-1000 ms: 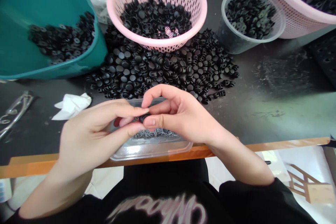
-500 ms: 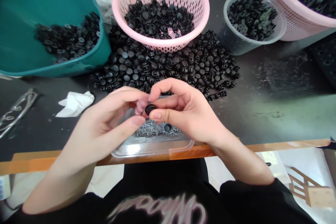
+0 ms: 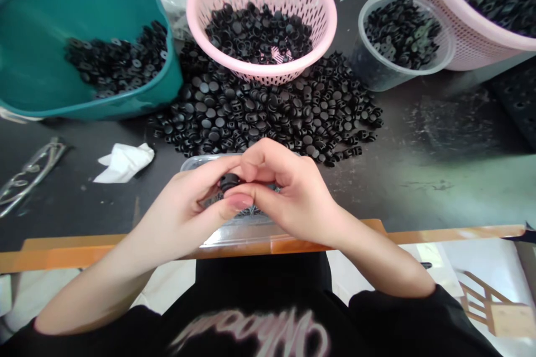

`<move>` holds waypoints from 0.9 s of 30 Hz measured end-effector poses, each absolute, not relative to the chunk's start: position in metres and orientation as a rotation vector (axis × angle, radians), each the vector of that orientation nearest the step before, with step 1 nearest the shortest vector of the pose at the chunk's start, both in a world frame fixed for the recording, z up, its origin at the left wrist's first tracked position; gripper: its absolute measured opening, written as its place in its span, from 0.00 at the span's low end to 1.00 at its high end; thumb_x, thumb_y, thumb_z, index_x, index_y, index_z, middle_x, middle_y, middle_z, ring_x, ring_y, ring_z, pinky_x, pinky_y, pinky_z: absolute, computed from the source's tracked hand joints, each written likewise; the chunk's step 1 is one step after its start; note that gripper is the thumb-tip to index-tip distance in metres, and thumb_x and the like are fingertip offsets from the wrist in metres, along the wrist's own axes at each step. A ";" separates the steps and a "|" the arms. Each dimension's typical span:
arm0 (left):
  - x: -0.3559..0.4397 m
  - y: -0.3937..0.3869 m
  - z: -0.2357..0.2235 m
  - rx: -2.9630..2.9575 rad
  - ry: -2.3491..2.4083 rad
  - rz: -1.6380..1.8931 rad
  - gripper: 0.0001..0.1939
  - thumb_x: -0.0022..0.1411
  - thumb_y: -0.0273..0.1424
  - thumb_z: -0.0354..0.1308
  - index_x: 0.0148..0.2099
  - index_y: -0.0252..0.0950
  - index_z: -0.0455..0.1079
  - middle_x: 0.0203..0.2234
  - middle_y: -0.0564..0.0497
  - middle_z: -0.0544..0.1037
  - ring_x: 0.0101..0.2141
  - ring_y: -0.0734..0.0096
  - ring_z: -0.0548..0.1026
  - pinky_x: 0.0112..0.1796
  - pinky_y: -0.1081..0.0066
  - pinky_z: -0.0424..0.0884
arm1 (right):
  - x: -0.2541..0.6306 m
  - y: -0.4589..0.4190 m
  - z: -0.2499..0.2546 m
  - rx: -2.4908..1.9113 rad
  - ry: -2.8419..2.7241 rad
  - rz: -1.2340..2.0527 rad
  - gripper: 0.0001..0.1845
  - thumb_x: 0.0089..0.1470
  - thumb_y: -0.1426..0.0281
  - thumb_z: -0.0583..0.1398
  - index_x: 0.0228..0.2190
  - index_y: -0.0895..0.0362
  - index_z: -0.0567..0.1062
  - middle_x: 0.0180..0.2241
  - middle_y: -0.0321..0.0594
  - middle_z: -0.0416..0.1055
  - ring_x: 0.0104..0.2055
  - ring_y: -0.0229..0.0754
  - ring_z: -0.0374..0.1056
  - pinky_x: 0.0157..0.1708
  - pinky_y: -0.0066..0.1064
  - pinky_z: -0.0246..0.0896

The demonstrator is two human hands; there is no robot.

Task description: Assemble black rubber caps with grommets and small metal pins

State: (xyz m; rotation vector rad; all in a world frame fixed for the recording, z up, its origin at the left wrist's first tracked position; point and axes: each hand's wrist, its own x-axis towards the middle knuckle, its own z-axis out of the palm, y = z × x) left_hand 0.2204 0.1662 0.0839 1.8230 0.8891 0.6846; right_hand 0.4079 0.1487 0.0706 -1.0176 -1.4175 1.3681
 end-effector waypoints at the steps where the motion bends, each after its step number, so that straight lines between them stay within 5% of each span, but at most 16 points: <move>1: 0.219 0.167 0.084 1.842 0.880 0.679 0.15 0.71 0.36 0.60 0.57 0.38 0.72 0.43 0.52 0.84 0.38 0.70 0.82 0.44 0.72 0.79 | 0.408 0.151 0.071 -1.013 -1.425 1.371 0.12 0.58 0.68 0.70 0.34 0.52 0.70 0.33 0.32 0.78 0.34 0.37 0.78 0.35 0.26 0.77; 6: 0.206 0.173 0.086 1.855 1.023 0.824 0.20 0.73 0.39 0.56 0.63 0.41 0.70 0.55 0.48 0.80 0.52 0.65 0.80 0.53 0.69 0.78 | 0.412 0.167 0.070 -1.098 -1.398 1.045 0.08 0.57 0.71 0.70 0.38 0.52 0.78 0.39 0.35 0.80 0.35 0.38 0.79 0.39 0.30 0.79; 14: 0.201 0.176 0.082 2.399 1.135 0.457 0.14 0.74 0.27 0.51 0.53 0.35 0.76 0.48 0.47 0.83 0.45 0.59 0.82 0.48 0.60 0.79 | 0.428 0.183 0.059 -1.192 -1.583 0.788 0.18 0.63 0.74 0.63 0.52 0.47 0.80 0.64 0.37 0.69 0.50 0.46 0.77 0.54 0.41 0.75; 17: 0.205 0.171 0.077 2.542 1.170 0.184 0.15 0.68 0.20 0.52 0.53 0.31 0.76 0.49 0.42 0.82 0.45 0.50 0.82 0.43 0.54 0.80 | 0.429 0.179 0.065 -1.187 -1.694 0.730 0.17 0.64 0.77 0.60 0.50 0.48 0.81 0.56 0.38 0.76 0.44 0.43 0.78 0.50 0.39 0.76; 20: 0.208 0.166 0.074 2.602 1.100 0.035 0.14 0.67 0.19 0.55 0.51 0.31 0.76 0.45 0.43 0.82 0.43 0.52 0.82 0.40 0.57 0.78 | 0.428 0.172 0.074 -1.140 -1.929 0.747 0.15 0.63 0.79 0.59 0.43 0.51 0.82 0.41 0.35 0.82 0.39 0.41 0.78 0.44 0.34 0.75; 27: 0.216 0.162 0.068 2.647 1.108 -0.031 0.06 0.68 0.23 0.57 0.37 0.35 0.72 0.29 0.52 0.77 0.30 0.57 0.78 0.27 0.62 0.66 | 0.414 0.151 0.078 -1.406 -2.845 0.414 0.10 0.61 0.81 0.59 0.33 0.60 0.79 0.31 0.43 0.76 0.35 0.51 0.73 0.35 0.44 0.67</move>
